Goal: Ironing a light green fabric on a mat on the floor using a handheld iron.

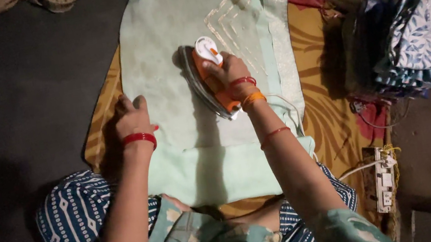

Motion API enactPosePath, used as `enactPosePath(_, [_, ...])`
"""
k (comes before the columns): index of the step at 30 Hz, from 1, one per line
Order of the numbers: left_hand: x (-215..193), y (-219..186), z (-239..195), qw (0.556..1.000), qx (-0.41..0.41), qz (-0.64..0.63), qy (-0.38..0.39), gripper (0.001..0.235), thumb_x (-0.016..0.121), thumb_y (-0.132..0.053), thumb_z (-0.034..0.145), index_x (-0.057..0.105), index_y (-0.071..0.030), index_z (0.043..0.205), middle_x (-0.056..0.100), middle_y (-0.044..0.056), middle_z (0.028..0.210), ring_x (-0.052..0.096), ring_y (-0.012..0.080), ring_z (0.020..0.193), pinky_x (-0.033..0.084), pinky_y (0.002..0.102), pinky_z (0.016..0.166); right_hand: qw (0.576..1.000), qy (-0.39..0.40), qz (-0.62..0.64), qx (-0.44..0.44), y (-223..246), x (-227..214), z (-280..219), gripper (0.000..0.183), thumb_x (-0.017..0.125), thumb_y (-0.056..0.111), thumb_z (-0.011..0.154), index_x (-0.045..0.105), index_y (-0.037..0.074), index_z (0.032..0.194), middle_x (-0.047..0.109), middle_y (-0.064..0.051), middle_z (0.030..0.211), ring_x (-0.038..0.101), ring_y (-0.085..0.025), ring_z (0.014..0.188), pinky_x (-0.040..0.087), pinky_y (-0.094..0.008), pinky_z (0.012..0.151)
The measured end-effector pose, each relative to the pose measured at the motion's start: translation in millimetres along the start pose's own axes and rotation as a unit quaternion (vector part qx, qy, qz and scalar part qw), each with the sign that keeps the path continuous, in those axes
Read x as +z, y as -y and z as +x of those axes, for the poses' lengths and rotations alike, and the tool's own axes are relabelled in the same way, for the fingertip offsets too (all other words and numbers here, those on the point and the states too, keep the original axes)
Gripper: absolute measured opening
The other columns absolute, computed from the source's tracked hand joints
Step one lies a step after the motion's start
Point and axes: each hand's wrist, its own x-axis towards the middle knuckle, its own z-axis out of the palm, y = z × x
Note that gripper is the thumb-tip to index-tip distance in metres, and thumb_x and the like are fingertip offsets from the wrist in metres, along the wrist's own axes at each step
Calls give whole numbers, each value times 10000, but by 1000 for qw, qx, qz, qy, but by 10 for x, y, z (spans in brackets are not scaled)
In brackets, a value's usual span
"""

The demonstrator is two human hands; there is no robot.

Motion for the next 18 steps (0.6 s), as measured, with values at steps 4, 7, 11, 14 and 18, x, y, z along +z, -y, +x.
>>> enactPosePath(4, [119, 116, 28, 999, 25, -16, -39, 707, 786, -244, 889, 427, -160, 1492, 248, 241, 1654, 721, 377, 1003, 611, 448, 813, 998, 22, 31, -49, 210, -59, -449, 582, 705, 545, 869, 683, 47, 1170, 752, -201, 924, 739, -367, 851, 554, -416, 778])
enactPosePath(7, [-40, 71, -42, 999, 9, -45, -15, 659, 781, -217, 879, 458, -152, 1450, 240, 216, 1655, 710, 388, 1008, 598, 457, 830, 991, 75, -4, -109, 404, -132, -721, 547, 708, 550, 898, 715, 54, 1129, 741, -220, 928, 716, -389, 880, 547, -419, 787])
enactPosePath(11, [-169, 105, -140, 995, -8, -95, 7, 562, 751, -267, 910, 515, -175, 1412, 302, 163, 1634, 696, 408, 1030, 578, 477, 887, 986, 115, -51, -106, 605, -40, -945, 544, 709, 561, 856, 717, 68, 1086, 728, -218, 829, 706, -397, 796, 537, -457, 719])
enactPosePath(14, [-264, 125, -201, 993, -6, -112, 21, 535, 740, -337, 908, 546, -179, 1381, 331, 135, 1622, 680, 410, 1062, 571, 496, 891, 988, 90, -94, -78, 667, 63, -919, 559, 702, 588, 863, 711, 72, 1079, 715, -218, 792, 692, -419, 777, 530, -482, 692])
enactPosePath(18, [-224, 78, -80, 995, -13, -98, 35, 559, 722, -382, 901, 538, -181, 1389, 350, 159, 1581, 688, 406, 1026, 578, 506, 834, 991, 57, -117, -16, 590, 200, -620, 587, 689, 623, 871, 696, 49, 996, 713, -206, 776, 690, -419, 766, 529, -490, 677])
